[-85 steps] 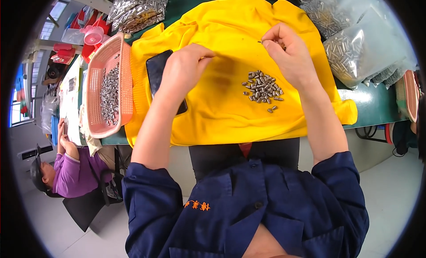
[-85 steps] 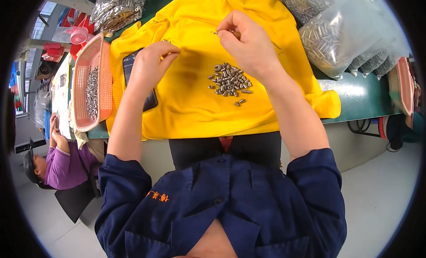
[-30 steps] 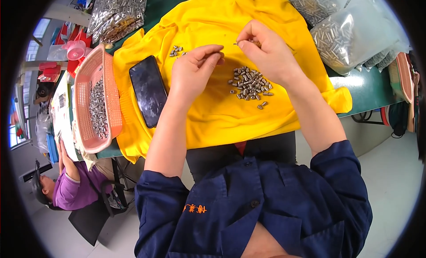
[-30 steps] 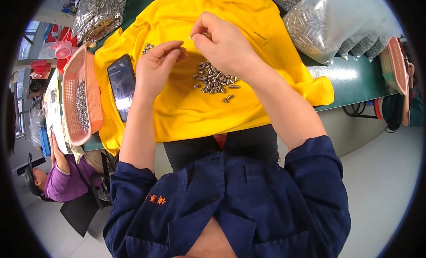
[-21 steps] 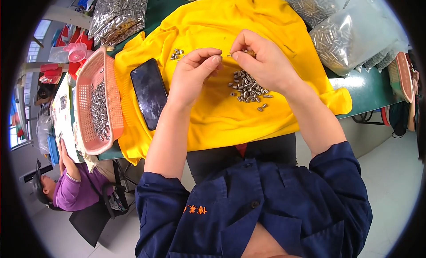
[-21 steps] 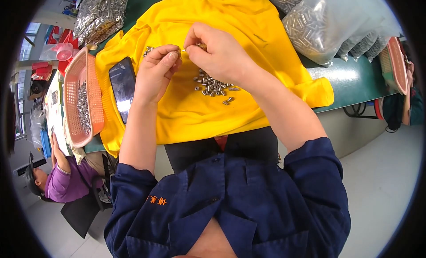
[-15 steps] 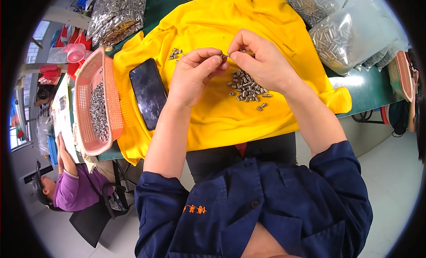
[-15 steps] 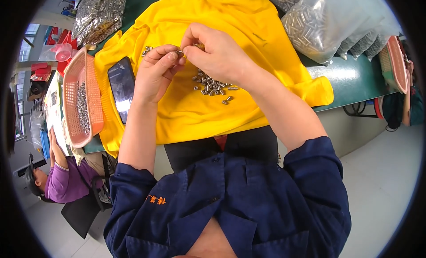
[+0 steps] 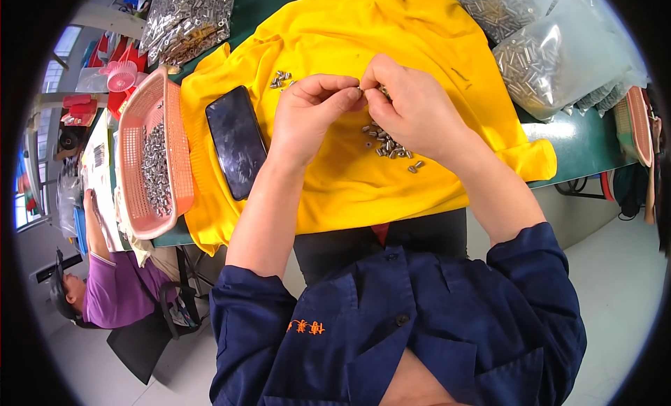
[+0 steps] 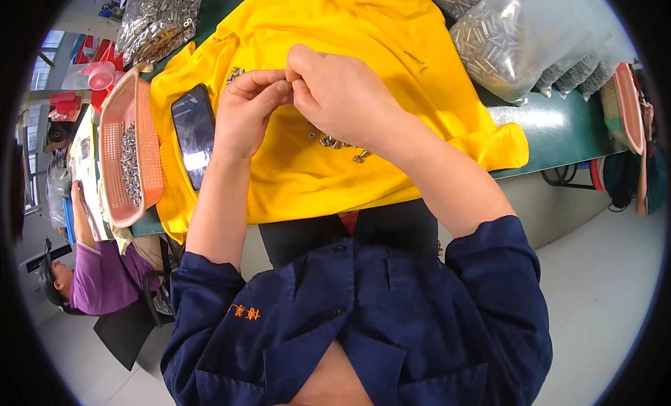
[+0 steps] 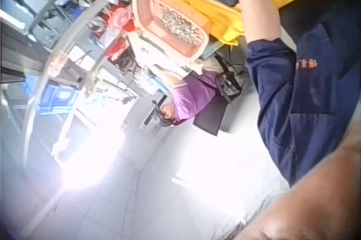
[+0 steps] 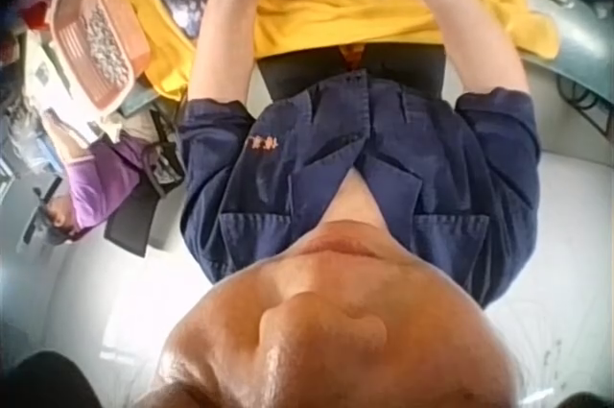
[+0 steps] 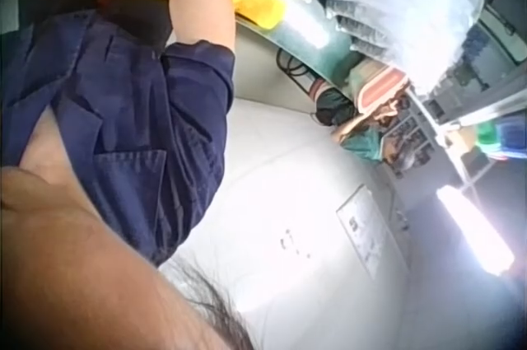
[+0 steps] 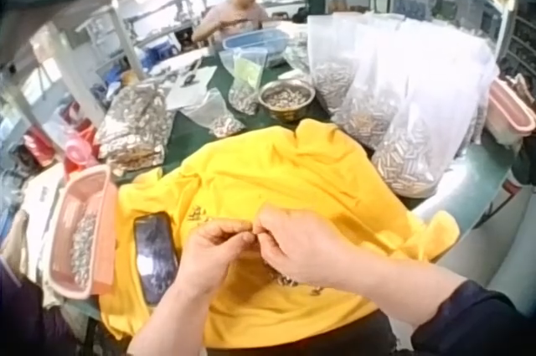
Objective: Inspecting and sorting small metal screws or bolts on a workbench.
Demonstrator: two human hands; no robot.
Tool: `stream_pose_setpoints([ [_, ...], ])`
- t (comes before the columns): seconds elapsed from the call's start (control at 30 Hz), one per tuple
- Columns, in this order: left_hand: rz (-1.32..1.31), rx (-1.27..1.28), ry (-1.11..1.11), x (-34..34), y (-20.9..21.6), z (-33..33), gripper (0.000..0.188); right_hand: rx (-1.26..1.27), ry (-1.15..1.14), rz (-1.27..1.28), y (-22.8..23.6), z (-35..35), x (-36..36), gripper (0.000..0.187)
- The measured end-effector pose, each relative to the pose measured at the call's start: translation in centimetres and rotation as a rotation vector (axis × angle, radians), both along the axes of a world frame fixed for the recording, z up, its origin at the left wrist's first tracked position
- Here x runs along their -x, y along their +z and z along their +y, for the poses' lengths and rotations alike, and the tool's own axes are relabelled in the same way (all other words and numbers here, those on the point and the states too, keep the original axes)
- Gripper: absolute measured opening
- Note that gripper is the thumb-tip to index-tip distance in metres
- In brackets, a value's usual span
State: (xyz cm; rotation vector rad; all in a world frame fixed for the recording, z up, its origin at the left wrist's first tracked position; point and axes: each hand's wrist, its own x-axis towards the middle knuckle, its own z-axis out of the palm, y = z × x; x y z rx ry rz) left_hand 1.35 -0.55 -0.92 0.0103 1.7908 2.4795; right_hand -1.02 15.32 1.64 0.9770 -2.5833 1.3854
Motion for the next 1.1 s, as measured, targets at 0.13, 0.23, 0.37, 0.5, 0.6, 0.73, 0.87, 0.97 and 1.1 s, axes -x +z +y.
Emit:
stream_pose_setpoints([
  [0.13, -0.031, 0.008, 0.012, 0.0, -0.2, -0.2, 0.011, 0.141, -0.001, -0.193, 0.0, 0.6, 1.3, 0.010],
  [0.23, 0.022, 0.594, -0.009, -0.4, 0.0, 0.1, 0.013, 0.339, -0.052, -0.352, -0.2, 1.7, 2.6, 0.010],
  [0.37, 0.228, 0.873, -0.184, -1.7, 1.7, 2.1, 0.018, 0.339, -0.069, -0.327, -0.3, 1.8, 2.4, 0.008],
  [0.5, 0.591, 1.005, 0.011, -1.8, 2.4, -0.3, 0.014, 0.358, -0.091, -0.303, -0.1, 1.6, 2.2, 0.008],
  [0.6, 0.428, 1.112, 0.051, -0.3, 2.6, -3.6, 0.014, 0.302, -0.080, -0.223, -0.1, 1.0, 2.0, 0.009],
  [0.73, 0.417, 1.405, -0.005, 1.3, 2.0, -4.3, 0.015, 0.321, -0.083, -0.233, -0.5, 1.0, 2.2, 0.009],
  [0.87, 0.399, 1.528, -0.108, 2.4, 1.0, -4.5, 0.016, 0.312, -0.076, -0.243, -0.6, 0.8, 2.2, 0.010],
  [0.97, 0.384, 1.553, -0.151, 2.7, 1.4, -4.4, 0.016, 0.297, -0.062, -0.249, -0.4, 0.8, 1.9, 0.009],
  [1.1, 0.265, 1.518, -0.125, 2.4, 2.2, -4.1, 0.014, 0.302, -0.058, -0.222, -0.4, 0.9, 1.9, 0.009],
])
